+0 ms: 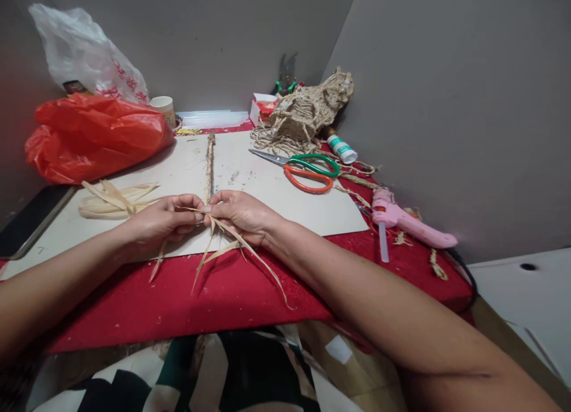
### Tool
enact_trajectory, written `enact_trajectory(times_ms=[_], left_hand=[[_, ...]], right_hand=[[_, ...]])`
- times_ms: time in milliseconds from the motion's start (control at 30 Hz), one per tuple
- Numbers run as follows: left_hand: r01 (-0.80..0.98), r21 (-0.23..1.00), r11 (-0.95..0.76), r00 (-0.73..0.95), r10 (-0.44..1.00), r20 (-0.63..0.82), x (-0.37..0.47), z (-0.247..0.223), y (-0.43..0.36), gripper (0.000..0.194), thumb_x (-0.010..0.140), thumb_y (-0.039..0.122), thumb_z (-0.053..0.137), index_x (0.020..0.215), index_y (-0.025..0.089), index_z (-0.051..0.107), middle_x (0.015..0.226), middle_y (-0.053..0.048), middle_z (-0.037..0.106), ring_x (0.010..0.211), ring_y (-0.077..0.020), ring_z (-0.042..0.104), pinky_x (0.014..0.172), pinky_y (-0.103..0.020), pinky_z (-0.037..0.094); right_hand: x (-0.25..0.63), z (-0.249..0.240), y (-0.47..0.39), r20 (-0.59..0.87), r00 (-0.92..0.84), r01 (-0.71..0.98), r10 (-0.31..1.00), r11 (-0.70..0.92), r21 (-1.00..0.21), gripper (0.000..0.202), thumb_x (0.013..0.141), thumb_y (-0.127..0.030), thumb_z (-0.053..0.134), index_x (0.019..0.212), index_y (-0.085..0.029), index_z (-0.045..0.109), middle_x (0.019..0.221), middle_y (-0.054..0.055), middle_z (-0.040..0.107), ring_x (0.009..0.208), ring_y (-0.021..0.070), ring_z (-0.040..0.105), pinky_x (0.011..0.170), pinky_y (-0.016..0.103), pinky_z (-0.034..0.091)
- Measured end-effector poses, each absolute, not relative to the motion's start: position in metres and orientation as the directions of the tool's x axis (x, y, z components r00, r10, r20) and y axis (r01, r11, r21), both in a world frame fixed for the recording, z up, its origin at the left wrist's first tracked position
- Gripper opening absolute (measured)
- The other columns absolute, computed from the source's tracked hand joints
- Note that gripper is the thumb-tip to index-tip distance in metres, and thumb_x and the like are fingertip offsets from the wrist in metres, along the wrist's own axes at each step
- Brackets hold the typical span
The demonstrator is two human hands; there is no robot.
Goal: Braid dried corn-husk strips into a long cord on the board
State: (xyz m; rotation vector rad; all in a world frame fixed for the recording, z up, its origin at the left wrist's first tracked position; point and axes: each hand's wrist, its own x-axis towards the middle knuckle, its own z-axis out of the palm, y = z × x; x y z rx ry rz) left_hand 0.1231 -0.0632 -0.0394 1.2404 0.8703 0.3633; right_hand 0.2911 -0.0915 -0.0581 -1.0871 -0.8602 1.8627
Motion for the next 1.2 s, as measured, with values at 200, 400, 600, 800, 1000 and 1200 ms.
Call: enact_trajectory(times_ms=[200,400,600,800,1000,1200], left_hand=[[0.196,0.811,0.552,0.695,0.505,-0.512,0.123,-0.038,-0.056,0.002,0.071,0.014,0.051,0.07,0.016,0.051,0.048,0.008,0.024,0.037,-0.0031,0.012,0.035,-0.017,0.005],[0.232,0.837,0.495,0.671,0.542,-0.506,0.123,-0.042,-0.051,0.023,0.079,0.029,0.051,0.059,0.018,0.046,0.048,0.007,0.019,0.037,-0.0038,0.01,0.033,-0.017,0.007],[0.267,0.758,0.595,0.74,0.377,-0.557,0.122,-0.041,-0.05,0.028,0.083,0.031,0.045,0.059,0.017,0.045,0.048,0.007,0.017,0.038,-0.0039,0.008,0.033,-0.017,0.008],[0.114,0.752,0.65,0.78,0.41,-0.472,0.121,-0.046,-0.053,0.019,0.082,0.023,0.05,0.065,0.017,0.044,0.05,0.008,0.016,0.038,-0.003,0.008,0.034,-0.015,0.007],[0.069,0.791,0.608,0.787,0.454,-0.418,0.121,-0.047,-0.053,0.02,0.082,0.025,0.054,0.066,0.017,0.046,0.05,0.009,0.016,0.038,-0.0023,0.009,0.035,-0.015,0.006],[0.081,0.872,0.483,0.75,0.547,-0.372,0.12,-0.048,-0.056,0.025,0.082,0.03,0.056,0.062,0.017,0.047,0.046,0.009,0.017,0.038,-0.0029,0.01,0.036,-0.018,0.007]], right_hand=[[0.291,-0.055,-0.092,-0.365,-0.289,-0.265,0.885,-0.441,-0.857,0.025,0.07,-0.014,0.07,0.075,-0.017,0.045,0.051,-0.002,0.06,0.038,0.0047,0.048,0.035,0.013,0.03],[0.294,-0.061,-0.093,-0.259,-0.324,-0.231,0.91,-0.342,-0.911,0.03,0.066,-0.02,0.073,0.077,-0.018,0.045,0.056,-0.001,0.062,0.049,0.0087,0.054,0.046,0.018,0.038],[0.295,-0.061,-0.095,-0.12,-0.35,-0.208,0.929,-0.202,-0.957,0.031,0.069,-0.03,0.072,0.081,-0.019,0.046,0.06,-0.003,0.061,0.052,0.0077,0.053,0.053,0.02,0.039],[0.292,-0.057,-0.097,-0.134,-0.308,-0.169,0.942,-0.193,-0.967,0.029,0.073,-0.034,0.068,0.081,-0.021,0.044,0.06,-0.004,0.058,0.053,0.0079,0.049,0.051,0.02,0.036],[0.291,-0.054,-0.098,-0.122,-0.33,-0.207,0.936,-0.198,-0.958,0.028,0.074,-0.033,0.067,0.082,-0.021,0.043,0.061,-0.005,0.058,0.047,0.0062,0.045,0.044,0.018,0.03],[0.294,-0.054,-0.097,-0.188,-0.392,-0.207,0.901,-0.286,-0.936,0.033,0.071,-0.034,0.069,0.086,-0.021,0.043,0.064,-0.004,0.06,0.046,0.0058,0.046,0.042,0.016,0.026]])
